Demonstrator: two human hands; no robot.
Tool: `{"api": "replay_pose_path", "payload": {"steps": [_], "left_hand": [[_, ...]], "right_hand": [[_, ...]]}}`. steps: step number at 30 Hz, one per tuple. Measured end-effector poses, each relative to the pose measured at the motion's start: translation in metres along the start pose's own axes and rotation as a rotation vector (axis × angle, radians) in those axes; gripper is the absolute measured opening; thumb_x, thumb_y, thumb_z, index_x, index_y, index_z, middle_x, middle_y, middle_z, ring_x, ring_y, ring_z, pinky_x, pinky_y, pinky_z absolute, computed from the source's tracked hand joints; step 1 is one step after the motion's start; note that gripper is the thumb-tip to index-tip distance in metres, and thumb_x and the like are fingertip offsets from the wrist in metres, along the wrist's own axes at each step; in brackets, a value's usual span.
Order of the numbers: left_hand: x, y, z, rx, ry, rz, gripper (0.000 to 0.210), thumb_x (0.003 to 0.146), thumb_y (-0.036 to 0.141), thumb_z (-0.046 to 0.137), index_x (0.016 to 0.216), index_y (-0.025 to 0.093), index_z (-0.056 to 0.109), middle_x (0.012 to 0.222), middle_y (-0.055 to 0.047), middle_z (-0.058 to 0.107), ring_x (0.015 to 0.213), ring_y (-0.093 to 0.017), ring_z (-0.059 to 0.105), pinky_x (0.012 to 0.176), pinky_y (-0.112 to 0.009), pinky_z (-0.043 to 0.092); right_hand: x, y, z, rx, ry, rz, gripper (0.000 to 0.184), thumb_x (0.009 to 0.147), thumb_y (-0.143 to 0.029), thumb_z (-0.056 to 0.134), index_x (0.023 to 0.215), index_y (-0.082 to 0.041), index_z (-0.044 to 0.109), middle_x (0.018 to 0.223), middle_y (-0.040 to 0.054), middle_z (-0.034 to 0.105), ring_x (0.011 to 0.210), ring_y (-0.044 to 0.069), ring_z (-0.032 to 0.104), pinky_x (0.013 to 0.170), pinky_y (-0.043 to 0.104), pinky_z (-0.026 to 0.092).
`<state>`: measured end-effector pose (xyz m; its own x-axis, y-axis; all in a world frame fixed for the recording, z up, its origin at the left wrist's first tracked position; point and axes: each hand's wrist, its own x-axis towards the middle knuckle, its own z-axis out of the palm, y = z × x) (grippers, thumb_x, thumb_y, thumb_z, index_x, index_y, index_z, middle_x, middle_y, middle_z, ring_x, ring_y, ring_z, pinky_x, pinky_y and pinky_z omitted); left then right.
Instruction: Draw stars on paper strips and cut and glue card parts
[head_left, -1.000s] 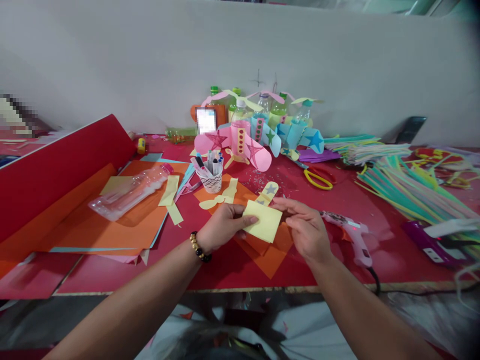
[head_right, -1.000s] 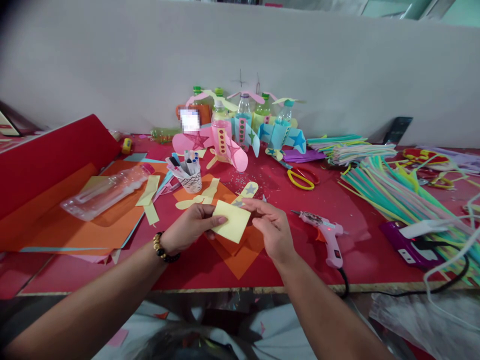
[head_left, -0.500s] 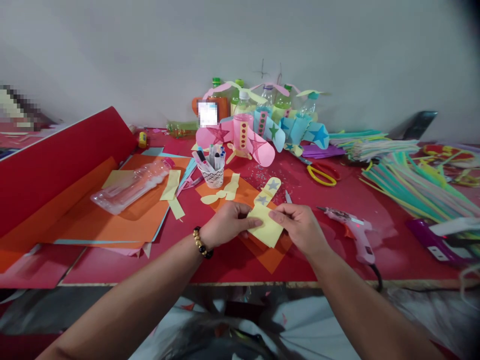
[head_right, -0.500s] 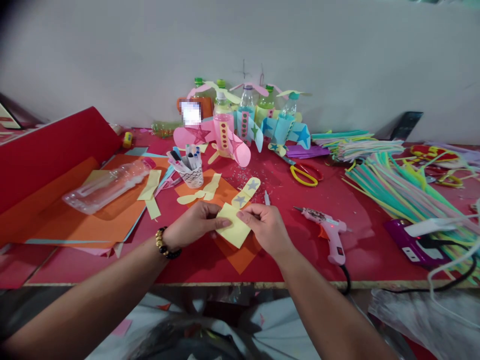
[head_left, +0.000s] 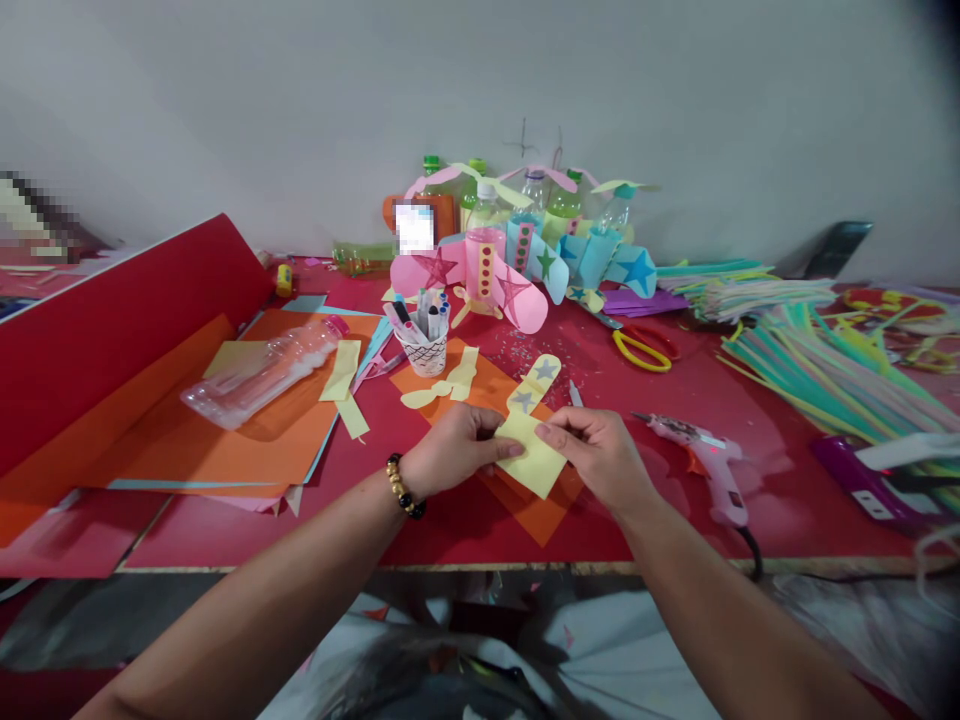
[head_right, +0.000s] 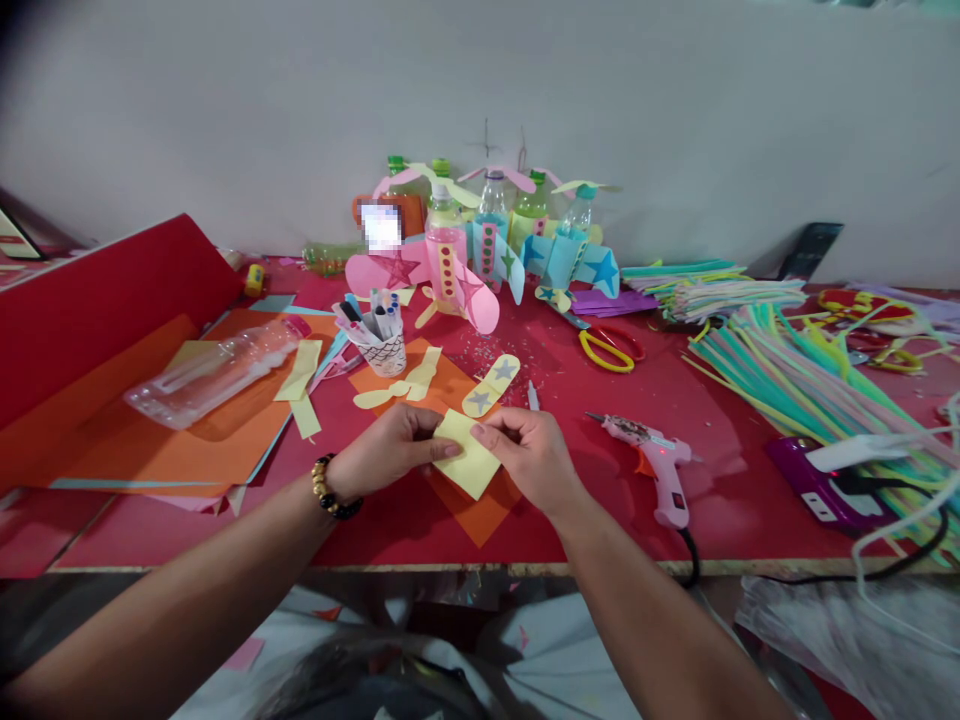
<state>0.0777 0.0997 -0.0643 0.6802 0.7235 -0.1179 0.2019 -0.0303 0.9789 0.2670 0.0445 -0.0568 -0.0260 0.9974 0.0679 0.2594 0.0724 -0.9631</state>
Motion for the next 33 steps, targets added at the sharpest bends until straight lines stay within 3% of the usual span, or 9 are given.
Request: {"api": "replay_pose_path", "payload": {"steps": [6,9,18,22,29,33], "left_hand": [[-0.003,-0.002,0.003,0.127,-0.085,0.026,0.040,0.076,0.044,0.068,0.059,0.015,0.047,0.053,0.006,0.040,0.049,-0.006,0.033,0.045,-0.019,0.025],[-0.003,-0.002,0.004,0.121,-0.112,0.025,0.037,0.077,0.044,0.067,0.062,0.015,0.050,0.054,0.005,0.043,0.049,-0.006,0.036,0.045,-0.019,0.027],[0.003,-0.002,0.008,-0.212,-0.039,-0.036,0.033,0.074,0.043,0.072,0.072,0.012,0.060,0.062,0.001,0.058,0.052,-0.008,0.053,0.051,-0.019,0.044],[0.003,-0.001,0.012,-0.246,-0.002,-0.072,0.036,0.072,0.044,0.074,0.067,0.010,0.061,0.059,-0.003,0.063,0.048,-0.010,0.057,0.049,-0.019,0.045],[0.004,0.001,0.017,-0.331,0.081,-0.024,0.037,0.071,0.044,0.075,0.066,0.010,0.060,0.058,-0.002,0.063,0.049,-0.008,0.056,0.051,-0.018,0.044],[0.004,-0.001,0.017,-0.288,0.061,-0.043,0.039,0.071,0.046,0.074,0.064,0.011,0.060,0.056,-0.003,0.064,0.048,-0.009,0.057,0.050,-0.019,0.043]], "right_hand": [[-0.002,-0.002,0.001,-0.132,-0.120,-0.061,0.035,0.087,-0.045,0.055,0.069,-0.015,0.062,0.057,-0.0031,0.040,0.055,0.010,0.035,0.050,0.023,0.028],[-0.003,0.000,0.004,-0.196,-0.051,-0.089,0.037,0.088,-0.044,0.054,0.064,-0.016,0.058,0.055,-0.0037,0.035,0.054,0.010,0.032,0.049,0.023,0.027],[-0.005,0.003,0.008,-0.232,0.213,-0.140,0.033,0.089,-0.040,0.052,0.067,-0.017,0.057,0.055,-0.0022,0.044,0.053,0.010,0.039,0.049,0.022,0.031],[-0.005,0.005,0.006,-0.279,0.328,-0.153,0.034,0.091,-0.041,0.049,0.069,-0.017,0.058,0.056,-0.0017,0.047,0.052,0.011,0.041,0.049,0.022,0.032],[-0.004,0.004,0.007,-0.299,0.446,-0.168,0.032,0.091,-0.041,0.049,0.070,-0.018,0.057,0.058,-0.0012,0.050,0.055,0.012,0.042,0.052,0.023,0.033],[-0.003,0.004,0.008,-0.203,0.394,-0.104,0.034,0.089,-0.044,0.051,0.069,-0.018,0.057,0.056,-0.0017,0.048,0.053,0.012,0.041,0.049,0.023,0.033]]}}
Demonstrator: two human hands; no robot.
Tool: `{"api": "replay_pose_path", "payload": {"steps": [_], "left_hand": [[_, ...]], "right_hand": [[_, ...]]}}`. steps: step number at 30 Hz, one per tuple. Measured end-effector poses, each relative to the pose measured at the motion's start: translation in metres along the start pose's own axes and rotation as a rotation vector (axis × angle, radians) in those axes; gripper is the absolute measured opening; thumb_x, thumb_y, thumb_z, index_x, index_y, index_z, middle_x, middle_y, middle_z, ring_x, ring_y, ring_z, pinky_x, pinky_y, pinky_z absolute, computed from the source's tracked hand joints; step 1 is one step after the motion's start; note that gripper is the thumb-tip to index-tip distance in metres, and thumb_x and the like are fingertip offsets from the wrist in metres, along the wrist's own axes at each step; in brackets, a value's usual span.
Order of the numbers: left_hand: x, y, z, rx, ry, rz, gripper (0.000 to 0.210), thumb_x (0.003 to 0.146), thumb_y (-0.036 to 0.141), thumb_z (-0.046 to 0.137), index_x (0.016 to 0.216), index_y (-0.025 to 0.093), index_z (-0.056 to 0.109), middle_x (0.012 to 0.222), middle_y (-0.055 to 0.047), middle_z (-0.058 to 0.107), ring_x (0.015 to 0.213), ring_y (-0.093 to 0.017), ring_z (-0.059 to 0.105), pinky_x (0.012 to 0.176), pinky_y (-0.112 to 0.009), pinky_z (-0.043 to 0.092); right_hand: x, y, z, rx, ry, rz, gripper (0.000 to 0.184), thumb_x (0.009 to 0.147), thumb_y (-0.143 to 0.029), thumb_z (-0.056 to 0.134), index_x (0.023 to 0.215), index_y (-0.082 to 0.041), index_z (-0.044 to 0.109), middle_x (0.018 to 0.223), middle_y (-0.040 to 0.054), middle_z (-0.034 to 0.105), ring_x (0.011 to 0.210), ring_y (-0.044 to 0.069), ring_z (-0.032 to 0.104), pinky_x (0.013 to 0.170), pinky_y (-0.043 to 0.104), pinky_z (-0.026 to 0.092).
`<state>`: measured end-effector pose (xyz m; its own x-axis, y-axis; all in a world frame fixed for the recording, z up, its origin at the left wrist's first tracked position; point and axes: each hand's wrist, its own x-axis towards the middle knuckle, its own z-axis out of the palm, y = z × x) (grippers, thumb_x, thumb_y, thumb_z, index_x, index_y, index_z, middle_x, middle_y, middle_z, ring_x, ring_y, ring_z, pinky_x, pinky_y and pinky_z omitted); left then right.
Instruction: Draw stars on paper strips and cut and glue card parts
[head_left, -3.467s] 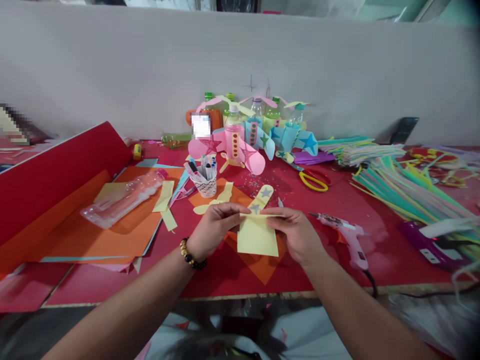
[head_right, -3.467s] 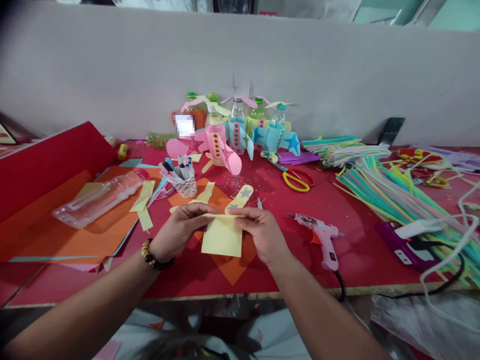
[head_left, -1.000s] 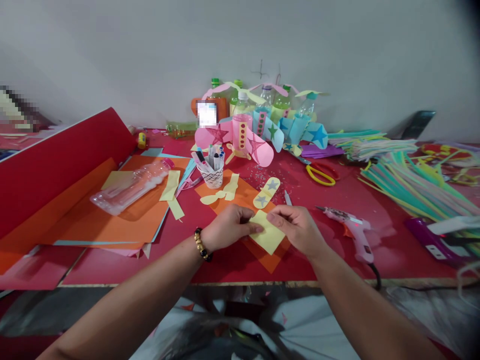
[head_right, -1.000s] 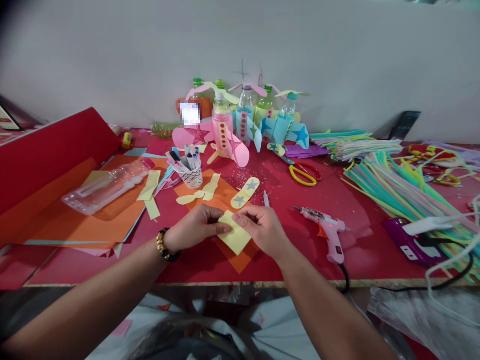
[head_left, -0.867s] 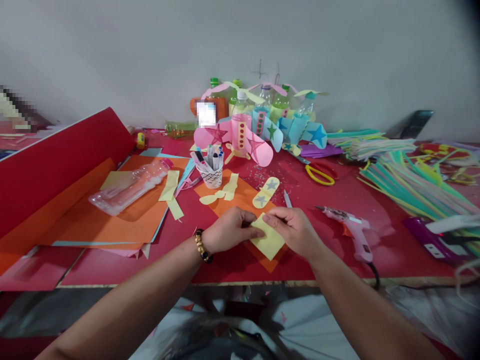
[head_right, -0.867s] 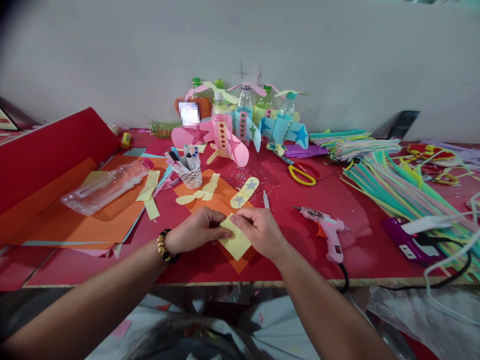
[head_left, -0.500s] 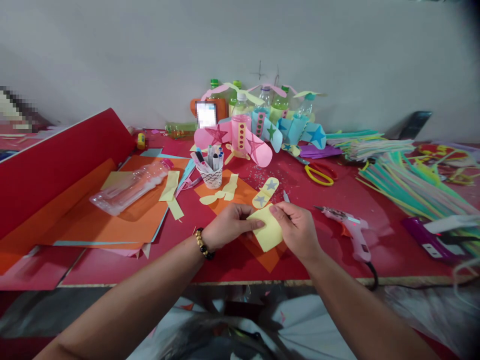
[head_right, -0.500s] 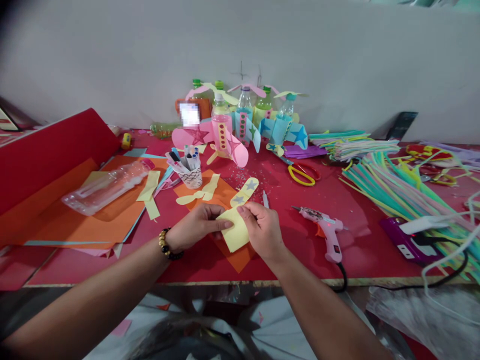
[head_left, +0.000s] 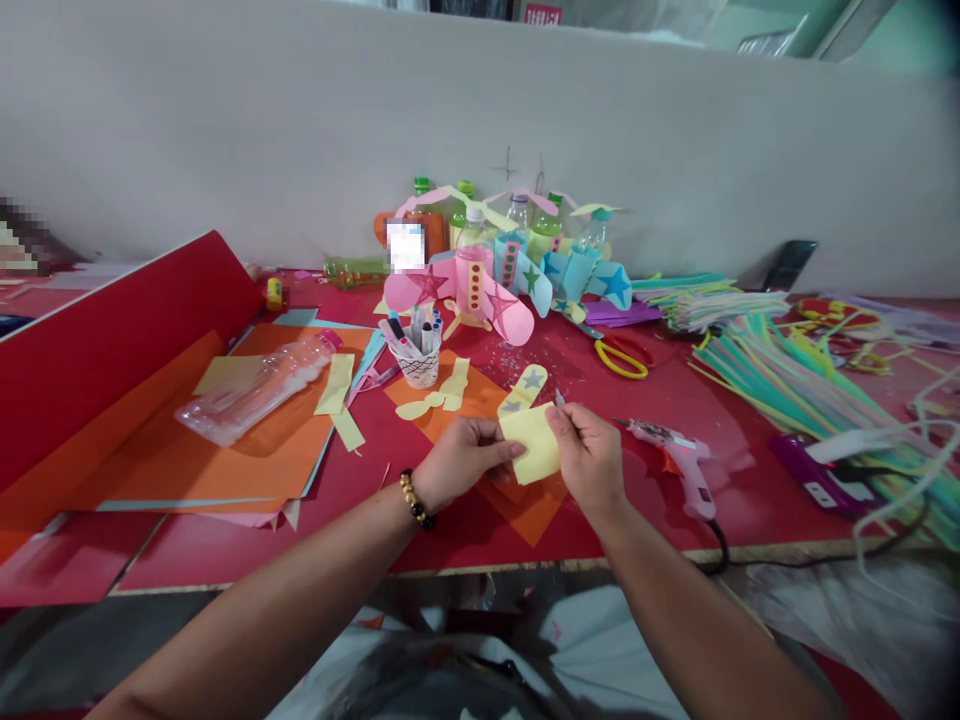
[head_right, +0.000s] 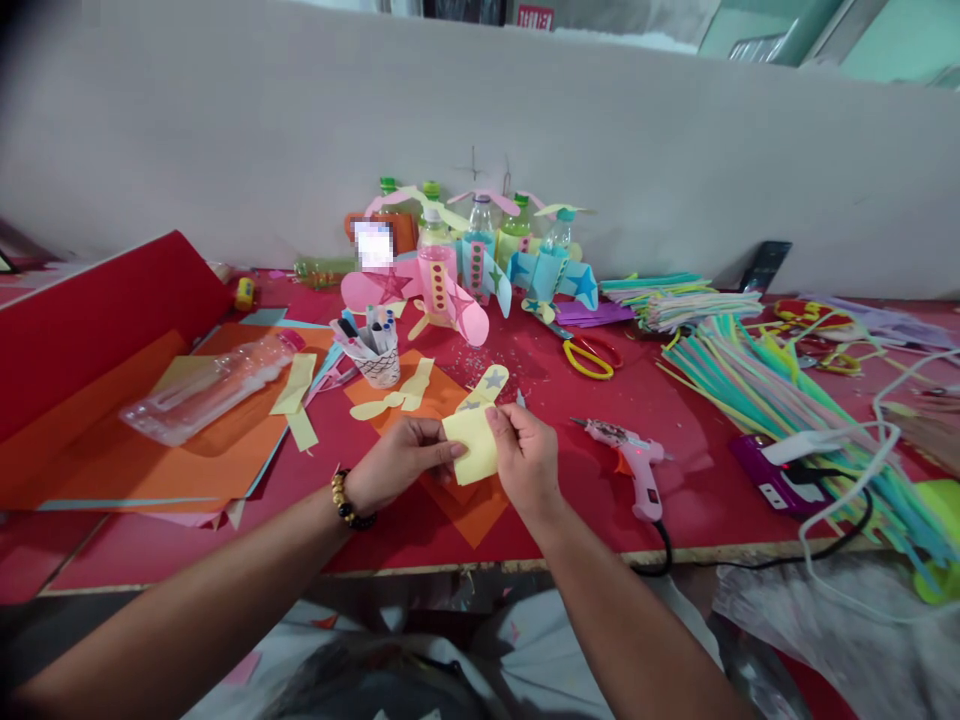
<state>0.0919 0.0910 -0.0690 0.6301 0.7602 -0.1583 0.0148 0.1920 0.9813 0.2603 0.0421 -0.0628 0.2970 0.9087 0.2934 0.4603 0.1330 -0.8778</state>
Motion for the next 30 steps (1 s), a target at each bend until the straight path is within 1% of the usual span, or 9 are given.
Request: {"api": "replay_pose_path", "payload": {"steps": [4,6,9,11,16,21,25,27,30], "left_hand": [[-0.001,0.000,-0.005,0.063,0.012,0.014,0.041,0.073,0.048,0.071,0.064,0.011,0.060,0.056,-0.005,0.065,0.049,-0.011,0.058,0.049,-0.020,0.043],[-0.001,0.002,-0.007,0.079,0.014,0.016,0.040,0.074,0.048,0.070,0.064,0.011,0.060,0.057,-0.005,0.065,0.050,-0.011,0.059,0.050,-0.020,0.043],[-0.002,0.004,-0.008,0.107,0.013,0.012,0.040,0.075,0.048,0.069,0.064,0.011,0.059,0.057,-0.006,0.066,0.051,-0.012,0.060,0.050,-0.021,0.044],[-0.002,0.005,-0.008,0.129,0.015,0.010,0.040,0.075,0.049,0.069,0.064,0.012,0.059,0.058,-0.006,0.066,0.051,-0.013,0.060,0.051,-0.021,0.045],[-0.001,0.003,-0.008,0.131,0.015,0.012,0.041,0.077,0.050,0.067,0.064,0.012,0.060,0.058,-0.005,0.066,0.052,-0.012,0.060,0.052,-0.021,0.045],[0.000,0.002,-0.008,0.116,0.013,0.019,0.041,0.078,0.050,0.065,0.066,0.012,0.060,0.058,-0.004,0.065,0.052,-0.012,0.060,0.052,-0.021,0.046],[0.000,0.003,-0.008,0.107,0.016,0.037,0.040,0.079,0.049,0.065,0.066,0.012,0.060,0.059,-0.004,0.065,0.051,-0.011,0.059,0.053,-0.021,0.046],[0.000,0.003,-0.009,0.116,0.019,0.046,0.039,0.080,0.048,0.064,0.066,0.012,0.060,0.058,-0.004,0.065,0.051,-0.011,0.059,0.053,-0.020,0.046],[-0.002,0.004,-0.010,0.167,-0.009,0.040,0.039,0.081,0.047,0.064,0.065,0.012,0.060,0.057,-0.005,0.065,0.051,-0.011,0.059,0.052,-0.020,0.046]], "right_hand": [[0.004,0.006,-0.001,0.260,-0.238,0.188,0.035,0.082,-0.049,0.061,0.067,-0.017,0.059,0.055,-0.0019,0.050,0.050,0.012,0.045,0.046,0.023,0.035],[0.006,0.010,-0.002,0.318,-0.297,0.238,0.034,0.078,-0.048,0.065,0.068,-0.016,0.061,0.056,-0.0012,0.054,0.050,0.012,0.047,0.047,0.024,0.038],[0.007,0.013,-0.002,0.351,-0.305,0.286,0.032,0.075,-0.047,0.068,0.070,-0.015,0.065,0.058,-0.0002,0.060,0.050,0.013,0.050,0.046,0.024,0.040],[0.006,0.013,-0.001,0.349,-0.293,0.304,0.033,0.074,-0.048,0.069,0.071,-0.016,0.065,0.058,0.0001,0.061,0.049,0.013,0.051,0.043,0.024,0.040],[0.005,0.014,0.000,0.309,-0.264,0.321,0.037,0.071,-0.051,0.070,0.064,-0.016,0.059,0.054,-0.0008,0.056,0.046,0.013,0.049,0.038,0.023,0.040],[0.004,0.013,0.001,0.292,-0.240,0.296,0.038,0.071,-0.052,0.070,0.064,-0.016,0.059,0.054,-0.0013,0.055,0.046,0.012,0.048,0.039,0.023,0.040],[0.003,0.011,0.002,0.303,-0.224,0.310,0.037,0.071,-0.051,0.070,0.066,-0.016,0.060,0.054,-0.0014,0.056,0.046,0.013,0.049,0.039,0.023,0.041],[0.003,0.010,0.002,0.326,-0.232,0.319,0.036,0.071,-0.051,0.071,0.068,-0.016,0.062,0.055,-0.0008,0.057,0.047,0.013,0.051,0.041,0.024,0.043],[0.004,0.007,0.001,0.476,-0.289,0.347,0.034,0.070,-0.048,0.073,0.076,-0.016,0.066,0.064,0.0014,0.065,0.054,0.016,0.059,0.052,0.027,0.049]]}}
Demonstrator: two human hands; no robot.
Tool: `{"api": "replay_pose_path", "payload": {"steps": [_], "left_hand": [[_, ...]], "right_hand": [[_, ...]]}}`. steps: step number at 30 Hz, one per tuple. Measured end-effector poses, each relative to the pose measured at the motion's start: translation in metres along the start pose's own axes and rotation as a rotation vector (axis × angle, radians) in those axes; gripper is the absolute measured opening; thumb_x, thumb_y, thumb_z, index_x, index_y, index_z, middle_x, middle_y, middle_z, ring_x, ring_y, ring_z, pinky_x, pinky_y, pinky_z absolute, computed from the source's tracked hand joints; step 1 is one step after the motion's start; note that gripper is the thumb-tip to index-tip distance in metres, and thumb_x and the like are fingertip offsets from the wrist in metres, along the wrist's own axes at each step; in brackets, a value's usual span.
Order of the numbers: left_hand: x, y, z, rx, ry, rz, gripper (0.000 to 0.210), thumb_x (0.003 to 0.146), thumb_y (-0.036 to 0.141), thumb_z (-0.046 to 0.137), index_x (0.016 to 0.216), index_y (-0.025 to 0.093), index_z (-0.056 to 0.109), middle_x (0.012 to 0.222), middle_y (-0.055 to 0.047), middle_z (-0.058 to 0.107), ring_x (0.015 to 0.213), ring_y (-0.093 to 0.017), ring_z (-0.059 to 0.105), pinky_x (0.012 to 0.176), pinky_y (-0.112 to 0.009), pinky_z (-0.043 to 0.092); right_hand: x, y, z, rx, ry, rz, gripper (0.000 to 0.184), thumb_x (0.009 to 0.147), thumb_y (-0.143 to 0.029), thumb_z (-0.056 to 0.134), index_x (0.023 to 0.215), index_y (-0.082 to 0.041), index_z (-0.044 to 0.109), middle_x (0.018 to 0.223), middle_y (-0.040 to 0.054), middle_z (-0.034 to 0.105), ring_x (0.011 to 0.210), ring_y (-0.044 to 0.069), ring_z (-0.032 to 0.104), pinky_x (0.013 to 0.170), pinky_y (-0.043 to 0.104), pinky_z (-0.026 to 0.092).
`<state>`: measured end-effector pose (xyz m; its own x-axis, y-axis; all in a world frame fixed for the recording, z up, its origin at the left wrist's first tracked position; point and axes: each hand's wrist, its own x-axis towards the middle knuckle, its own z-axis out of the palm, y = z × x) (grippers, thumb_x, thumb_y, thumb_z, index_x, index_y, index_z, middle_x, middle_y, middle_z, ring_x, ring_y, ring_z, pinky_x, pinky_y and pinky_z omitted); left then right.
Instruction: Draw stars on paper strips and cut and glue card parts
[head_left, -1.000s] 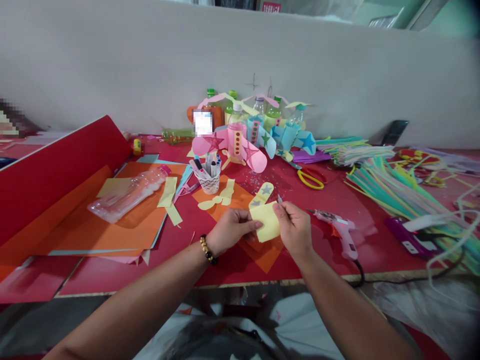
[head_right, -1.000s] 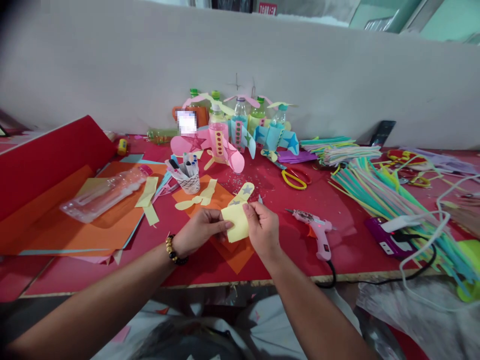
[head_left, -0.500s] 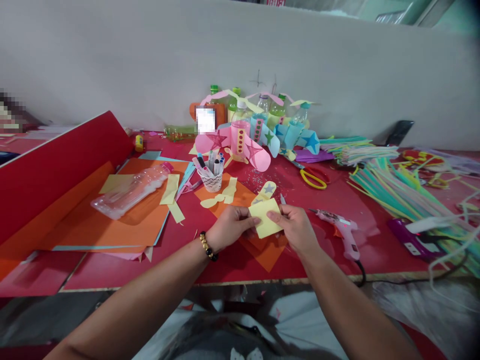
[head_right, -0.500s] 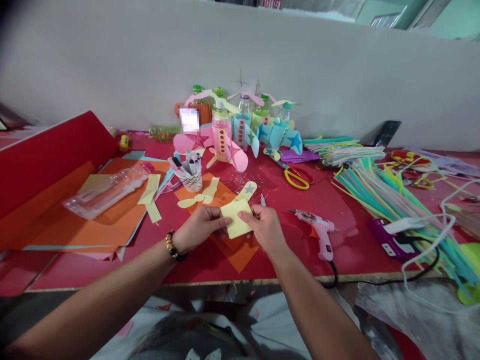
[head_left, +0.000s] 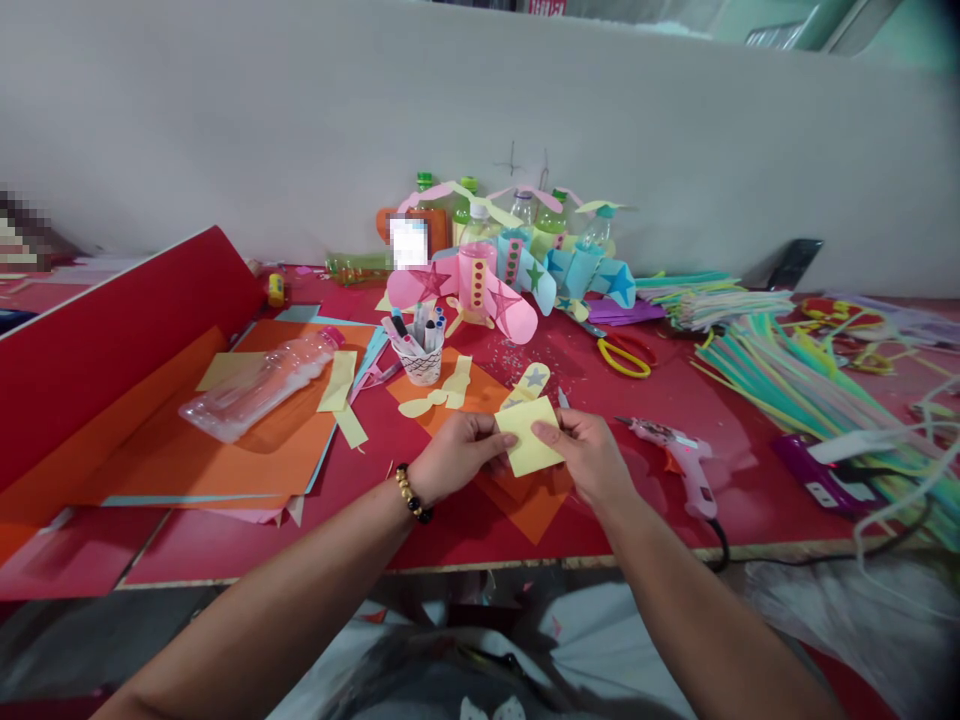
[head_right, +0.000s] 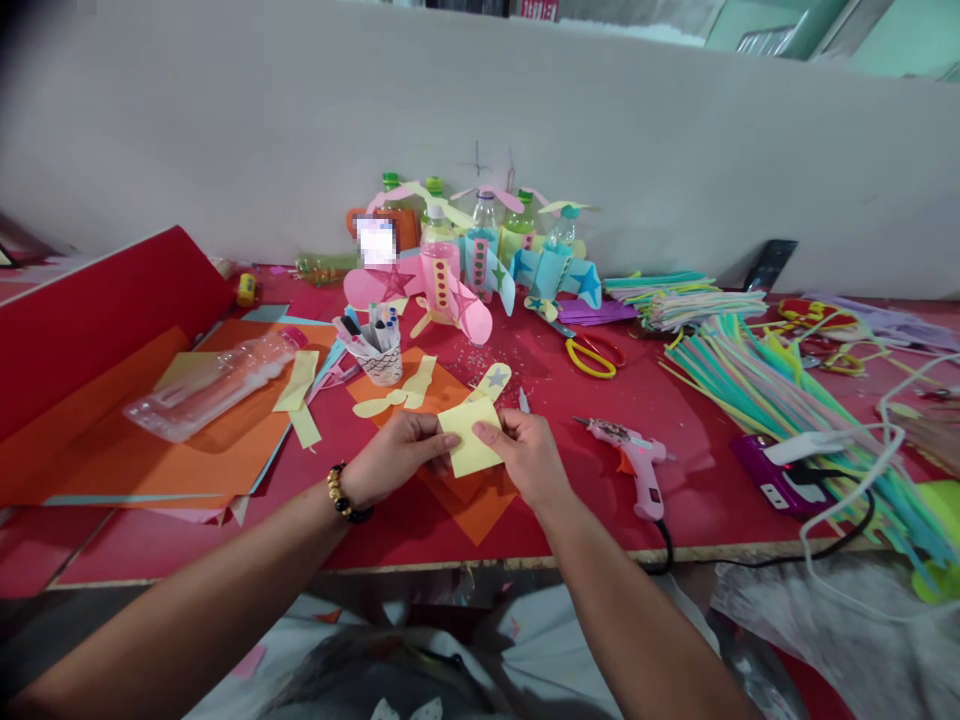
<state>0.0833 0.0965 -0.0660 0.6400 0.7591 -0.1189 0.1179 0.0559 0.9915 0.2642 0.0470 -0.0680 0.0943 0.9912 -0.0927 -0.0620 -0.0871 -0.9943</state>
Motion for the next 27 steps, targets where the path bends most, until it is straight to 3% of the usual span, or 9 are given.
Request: {"api": "replay_pose_path", "payload": {"steps": [3,9,19,21,25,27], "left_hand": [[-0.002,0.001,0.000,0.038,-0.062,-0.013,0.038,0.081,0.045,0.065,0.063,0.012,0.059,0.058,-0.006,0.066,0.051,-0.011,0.060,0.051,-0.019,0.046],[-0.001,0.006,0.001,-0.015,-0.113,-0.026,0.038,0.076,0.045,0.070,0.061,0.012,0.057,0.059,-0.005,0.067,0.048,-0.011,0.060,0.049,-0.019,0.047],[-0.001,0.005,-0.002,-0.015,-0.098,-0.027,0.037,0.077,0.043,0.069,0.061,0.012,0.058,0.057,-0.006,0.066,0.047,-0.010,0.060,0.048,-0.018,0.047],[-0.001,0.004,-0.004,-0.012,-0.075,-0.026,0.037,0.076,0.044,0.069,0.061,0.012,0.058,0.056,-0.005,0.066,0.047,-0.010,0.059,0.048,-0.018,0.046],[0.000,0.003,-0.012,-0.017,0.006,0.001,0.038,0.076,0.045,0.070,0.061,0.012,0.059,0.054,-0.003,0.064,0.045,-0.009,0.057,0.046,-0.017,0.044],[0.001,0.003,-0.016,0.005,0.022,0.021,0.037,0.077,0.044,0.069,0.061,0.012,0.060,0.054,-0.004,0.065,0.045,-0.009,0.057,0.046,-0.016,0.043]], "right_hand": [[0.000,-0.001,-0.001,0.115,-0.039,0.027,0.029,0.072,-0.045,0.073,0.074,-0.016,0.066,0.062,0.0009,0.065,0.054,0.016,0.059,0.054,0.027,0.049],[0.001,0.008,-0.001,0.104,0.060,-0.041,0.034,0.078,-0.045,0.066,0.063,-0.017,0.057,0.054,-0.0016,0.054,0.047,0.013,0.050,0.046,0.024,0.041],[0.001,-0.004,-0.002,-0.483,0.168,-0.265,0.041,0.085,-0.047,0.055,0.058,-0.015,0.052,0.052,-0.0033,0.042,0.051,0.009,0.038,0.045,0.021,0.030],[0.003,-0.005,-0.004,-0.441,0.131,-0.232,0.038,0.083,-0.048,0.057,0.063,-0.015,0.056,0.053,-0.0030,0.047,0.050,0.009,0.042,0.045,0.020,0.033],[0.005,-0.003,-0.007,-0.236,-0.123,0.005,0.035,0.076,-0.050,0.065,0.072,-0.016,0.059,0.053,-0.0021,0.058,0.044,0.011,0.053,0.041,0.020,0.042],[0.006,-0.002,-0.008,-0.188,-0.157,0.056,0.035,0.074,-0.049,0.068,0.071,-0.016,0.058,0.050,-0.0016,0.060,0.040,0.012,0.055,0.039,0.020,0.044]]}}
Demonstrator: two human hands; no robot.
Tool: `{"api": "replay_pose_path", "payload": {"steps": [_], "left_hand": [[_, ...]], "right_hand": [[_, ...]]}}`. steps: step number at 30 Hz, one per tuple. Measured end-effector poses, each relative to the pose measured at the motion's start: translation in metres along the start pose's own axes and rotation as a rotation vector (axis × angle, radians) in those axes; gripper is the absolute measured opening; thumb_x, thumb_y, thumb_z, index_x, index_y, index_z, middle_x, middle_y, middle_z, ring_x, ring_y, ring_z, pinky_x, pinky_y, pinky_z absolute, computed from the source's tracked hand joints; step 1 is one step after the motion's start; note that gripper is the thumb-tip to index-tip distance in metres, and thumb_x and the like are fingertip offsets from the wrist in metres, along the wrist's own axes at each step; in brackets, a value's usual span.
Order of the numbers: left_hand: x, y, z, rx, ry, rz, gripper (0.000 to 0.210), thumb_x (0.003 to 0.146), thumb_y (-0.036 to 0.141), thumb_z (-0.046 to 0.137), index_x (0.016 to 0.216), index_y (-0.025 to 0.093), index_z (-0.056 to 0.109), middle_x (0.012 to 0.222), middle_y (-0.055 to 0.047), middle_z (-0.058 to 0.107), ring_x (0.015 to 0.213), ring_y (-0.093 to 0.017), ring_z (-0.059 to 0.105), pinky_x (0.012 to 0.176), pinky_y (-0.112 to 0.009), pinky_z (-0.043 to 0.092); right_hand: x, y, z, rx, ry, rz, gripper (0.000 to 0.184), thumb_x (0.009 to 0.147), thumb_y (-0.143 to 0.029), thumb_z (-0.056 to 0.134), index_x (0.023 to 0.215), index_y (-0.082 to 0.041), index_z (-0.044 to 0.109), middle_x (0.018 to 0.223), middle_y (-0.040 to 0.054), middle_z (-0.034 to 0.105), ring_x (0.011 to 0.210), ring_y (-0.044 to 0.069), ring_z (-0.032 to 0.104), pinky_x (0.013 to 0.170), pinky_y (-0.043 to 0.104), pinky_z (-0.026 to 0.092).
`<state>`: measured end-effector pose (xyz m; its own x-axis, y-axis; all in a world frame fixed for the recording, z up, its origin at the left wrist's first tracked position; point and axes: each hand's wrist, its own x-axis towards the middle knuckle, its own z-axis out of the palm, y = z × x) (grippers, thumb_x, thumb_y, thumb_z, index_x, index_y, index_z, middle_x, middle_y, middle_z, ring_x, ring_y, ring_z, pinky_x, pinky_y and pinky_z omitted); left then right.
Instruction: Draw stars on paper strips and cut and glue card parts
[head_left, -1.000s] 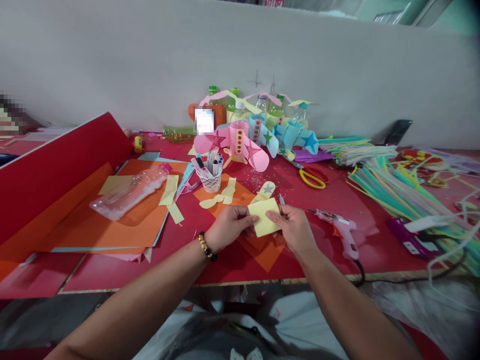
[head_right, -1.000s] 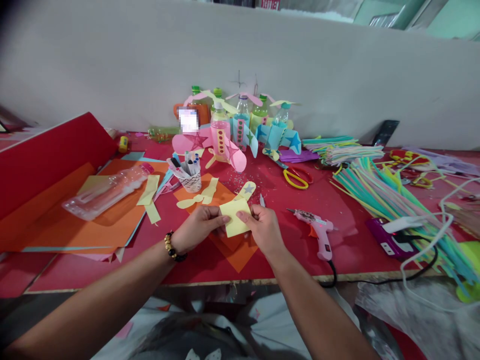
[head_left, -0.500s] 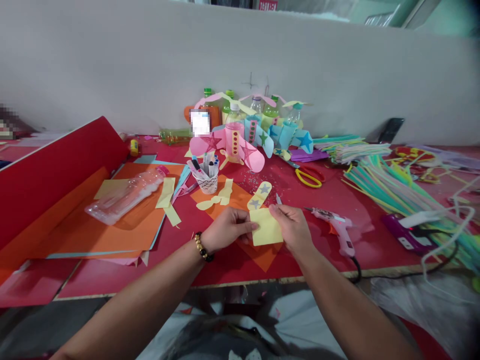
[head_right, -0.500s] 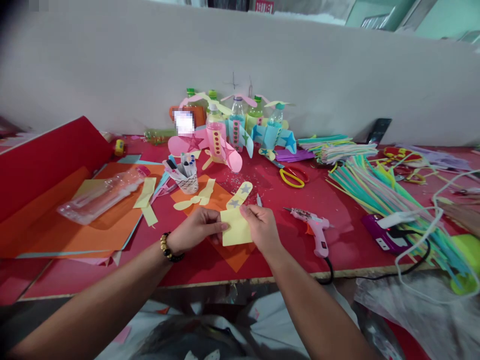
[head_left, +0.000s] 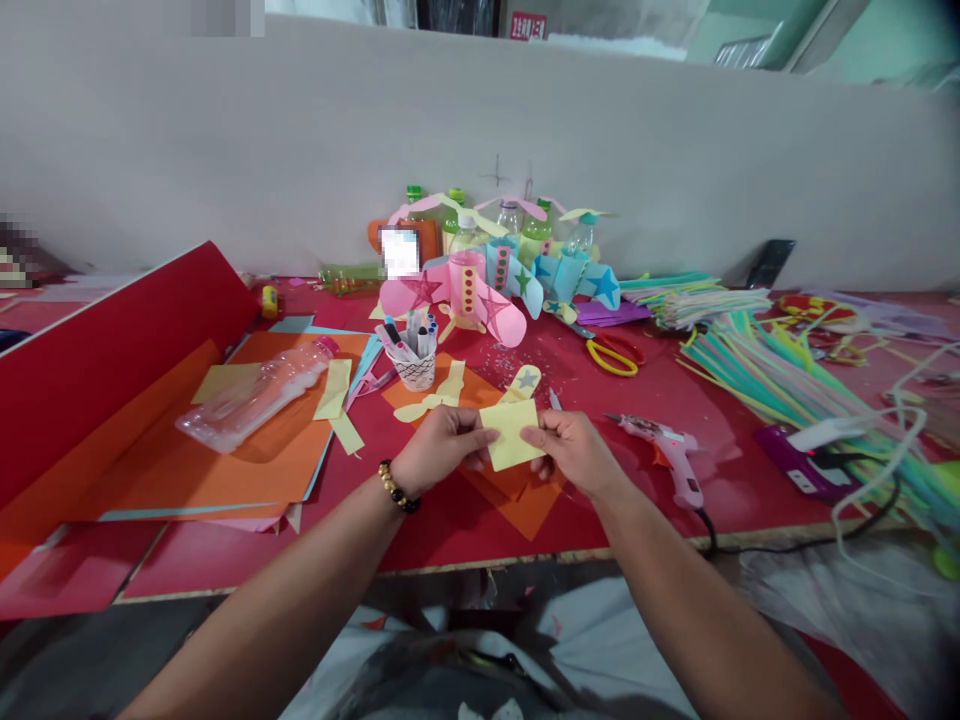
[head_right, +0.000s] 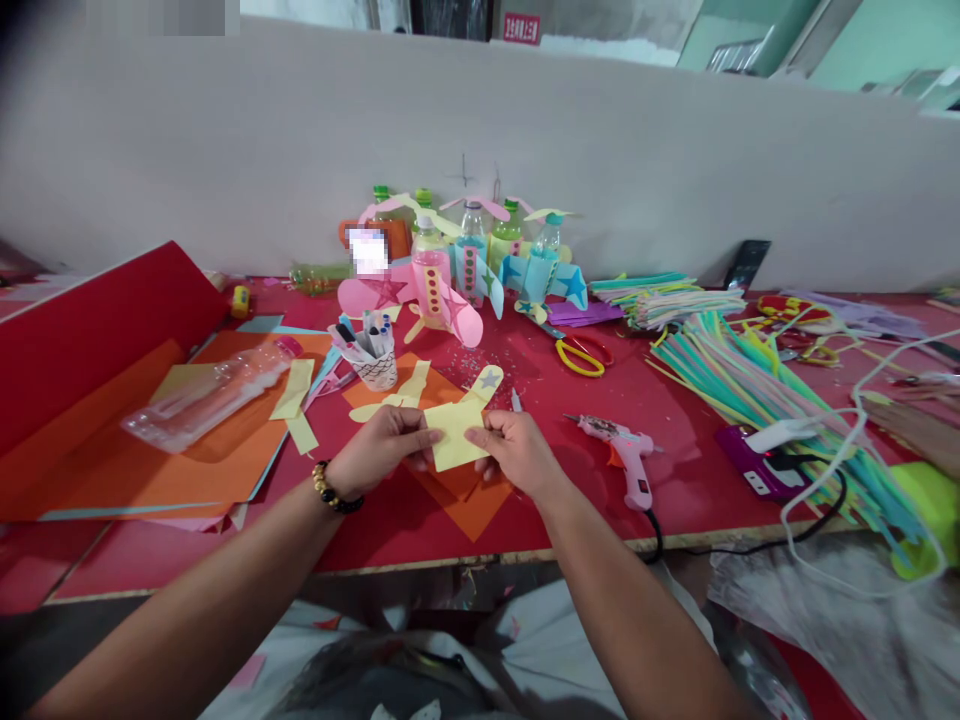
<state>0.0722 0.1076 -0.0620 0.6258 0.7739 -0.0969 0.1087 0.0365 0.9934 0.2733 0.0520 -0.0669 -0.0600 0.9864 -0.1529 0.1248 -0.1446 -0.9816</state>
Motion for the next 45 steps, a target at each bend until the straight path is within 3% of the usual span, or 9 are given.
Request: {"api": "replay_pose_path", "payload": {"steps": [9,12,16,19,22,26,33,40,45], "left_hand": [[0.000,0.006,-0.006,-0.033,0.054,0.026,0.034,0.077,0.041,0.069,0.060,0.012,0.059,0.055,-0.003,0.064,0.046,-0.008,0.057,0.047,-0.016,0.044],[-0.001,0.009,-0.013,-0.103,0.139,0.053,0.034,0.076,0.039,0.071,0.059,0.013,0.057,0.055,-0.002,0.064,0.045,-0.008,0.056,0.046,-0.016,0.043],[-0.001,0.010,-0.018,-0.231,0.206,0.051,0.035,0.073,0.038,0.074,0.059,0.012,0.056,0.054,-0.002,0.064,0.043,-0.007,0.055,0.044,-0.015,0.042],[-0.001,0.010,-0.012,-0.273,0.127,0.026,0.035,0.073,0.039,0.074,0.060,0.012,0.056,0.056,-0.003,0.065,0.044,-0.007,0.056,0.045,-0.015,0.042],[-0.002,0.008,-0.007,-0.307,0.096,0.008,0.035,0.074,0.038,0.073,0.060,0.012,0.056,0.056,-0.003,0.065,0.043,-0.006,0.055,0.045,-0.015,0.042],[0.000,0.007,-0.008,-0.348,0.091,-0.008,0.034,0.073,0.038,0.074,0.060,0.012,0.056,0.055,-0.002,0.065,0.043,-0.006,0.055,0.045,-0.015,0.042],[0.007,0.000,-0.013,-0.434,0.101,-0.048,0.033,0.072,0.037,0.075,0.061,0.012,0.057,0.056,-0.001,0.064,0.042,-0.005,0.054,0.044,-0.015,0.041],[0.009,-0.004,-0.013,-0.491,0.097,-0.074,0.032,0.072,0.036,0.075,0.063,0.012,0.057,0.057,-0.002,0.064,0.042,-0.005,0.054,0.043,-0.014,0.041],[0.008,-0.002,-0.013,-0.545,0.086,-0.097,0.032,0.070,0.034,0.077,0.062,0.012,0.056,0.055,-0.001,0.064,0.041,-0.005,0.054,0.042,-0.014,0.041]], "right_hand": [[-0.001,-0.009,0.003,0.078,0.040,-0.026,0.030,0.068,-0.041,0.075,0.073,-0.016,0.060,0.054,-0.0006,0.065,0.043,0.009,0.057,0.043,0.018,0.046],[-0.004,-0.015,-0.007,0.027,0.148,-0.071,0.025,0.072,-0.039,0.071,0.073,-0.016,0.062,0.052,-0.0015,0.063,0.039,0.008,0.052,0.040,0.017,0.042],[0.006,-0.027,-0.053,-0.209,0.469,-0.207,0.022,0.078,-0.038,0.064,0.078,-0.017,0.063,0.056,-0.0009,0.063,0.043,0.009,0.055,0.045,0.019,0.046],[0.035,-0.036,-0.104,-0.700,0.536,-0.116,0.020,0.086,-0.032,0.053,0.093,-0.018,0.066,0.075,0.0043,0.071,0.063,0.014,0.067,0.061,0.022,0.052],[0.073,-0.037,-0.150,-1.262,0.473,0.151,0.026,0.084,-0.027,0.055,0.104,-0.018,0.068,0.104,0.0101,0.072,0.095,0.022,0.068,0.079,0.027,0.050],[0.109,-0.024,-0.185,-1.403,0.367,0.277,0.028,0.076,-0.014,0.060,0.102,-0.011,0.072,0.105,0.0187,0.071,0.101,0.030,0.065,0.083,0.032,0.047],[0.133,0.000,-0.204,-1.511,0.263,0.334,0.042,0.075,-0.008,0.059,0.116,-0.010,0.065,0.108,0.0198,0.069,0.100,0.025,0.064,0.080,0.028,0.043],[0.107,-0.012,-0.217,-1.524,0.262,0.353,0.023,0.077,-0.017,0.063,0.094,-0.005,0.072,0.098,0.0266,0.068,0.085,0.024,0.066,0.066,0.032,0.038],[0.054,-0.036,-0.229,-1.481,0.376,0.253,0.008,0.067,-0.003,0.068,0.070,-0.008,0.073,0.073,0.0195,0.070,0.066,0.015,0.063,0.060,0.030,0.034]]}}
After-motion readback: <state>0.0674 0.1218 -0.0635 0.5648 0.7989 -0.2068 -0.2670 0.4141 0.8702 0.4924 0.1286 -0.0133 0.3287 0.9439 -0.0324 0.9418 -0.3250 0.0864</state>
